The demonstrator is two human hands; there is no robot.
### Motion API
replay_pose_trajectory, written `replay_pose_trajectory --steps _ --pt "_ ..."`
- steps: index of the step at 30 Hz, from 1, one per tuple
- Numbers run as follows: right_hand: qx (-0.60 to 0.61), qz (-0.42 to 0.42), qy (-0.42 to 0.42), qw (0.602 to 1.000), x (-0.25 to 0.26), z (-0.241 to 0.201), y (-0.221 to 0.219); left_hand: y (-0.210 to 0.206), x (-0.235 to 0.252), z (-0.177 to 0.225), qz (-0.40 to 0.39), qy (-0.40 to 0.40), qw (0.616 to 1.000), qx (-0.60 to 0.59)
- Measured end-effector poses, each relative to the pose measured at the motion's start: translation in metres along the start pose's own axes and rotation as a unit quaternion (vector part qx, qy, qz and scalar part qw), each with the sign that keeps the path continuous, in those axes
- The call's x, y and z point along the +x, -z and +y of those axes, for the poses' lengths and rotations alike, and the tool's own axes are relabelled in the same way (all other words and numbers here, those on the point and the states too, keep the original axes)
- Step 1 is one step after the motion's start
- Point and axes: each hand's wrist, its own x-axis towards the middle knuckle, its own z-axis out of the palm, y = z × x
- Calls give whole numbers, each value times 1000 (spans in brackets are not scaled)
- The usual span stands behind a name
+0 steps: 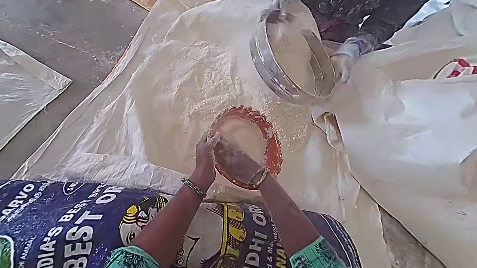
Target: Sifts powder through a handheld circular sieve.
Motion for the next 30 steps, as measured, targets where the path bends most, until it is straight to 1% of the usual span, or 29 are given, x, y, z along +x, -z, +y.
replay_pose_trajectory --steps 1,2,3,4,5,7,9,10,11,12,13,15,17,19,20,21,22,23,24,25,26,28,29,30 --pt "6 -57 31 998 -12 -2 1 2 -2 3 7 2 1000 8" --pt "-3 -91 54 994 -25 4 4 2 -3 5 14 1 1000 16" --pt "-21 -104 58 993 -38 12 8 1 -3 6 15 -1 1000 13" --pt "-50 -111 26 992 -49 20 13 -1 -3 6 13 -8 1000 7" --pt "-89 -107 -29 990 -57 29 20 -3 -1 7 13 -16 1000 0" --pt "-146 -57 -145 977 -59 41 33 -7 -1 5 12 -22 1000 -7" --pt "-145 -6 -252 957 -41 39 45 -9 -5 0 -9 -16 1000 0" --pt "-136 24 -288 948 -26 34 49 -8 -6 -2 -23 -15 1000 -1" --pt "-125 59 -305 942 -11 28 50 -7 -7 -5 -31 -14 999 -4" --pt "-111 88 -299 944 2 20 49 -5 -7 -6 -34 -14 999 -9" --pt "-106 91 -282 949 12 9 46 -3 -7 -6 -35 -14 999 -16" --pt "-104 35 -223 969 23 -17 37 0 -3 0 -31 -18 999 -27" --pt "-108 -28 -147 983 9 -30 28 0 0 2 -25 -29 999 -30" --pt "-122 -100 -77 985 -16 -29 28 -3 0 5 -13 -33 999 -26" --pt "-132 -118 -46 983 -28 -20 27 -3 0 5 -10 -33 999 -28" --pt "-151 -142 -37 978 -39 -12 28 -4 0 5 -7 -34 999 -26" --pt "-181 -166 -47 968 -48 -5 31 -5 -1 4 -9 -34 999 -24" --pt "-219 -187 -79 954 -54 -1 37 -6 -1 5 -10 -36 999 -25" --pt "-251 -187 -114 943 -56 0 44 -6 -1 5 -9 -37 999 -27" --pt "-274 -154 -124 941 -55 2 50 -5 -1 5 -10 -38 999 -32" --pt "-281 -96 -102 949 -53 3 53 -5 0 5 -10 -37 999 -37" --pt "-272 35 12 962 -40 7 47 -5 0 2 -15 -40 998 -37" --pt "-275 74 78 955 -27 7 40 -5 -1 0 -20 -42 998 -31" --pt "-290 89 138 943 -12 9 36 -5 -1 -2 -26 -43 998 -26"
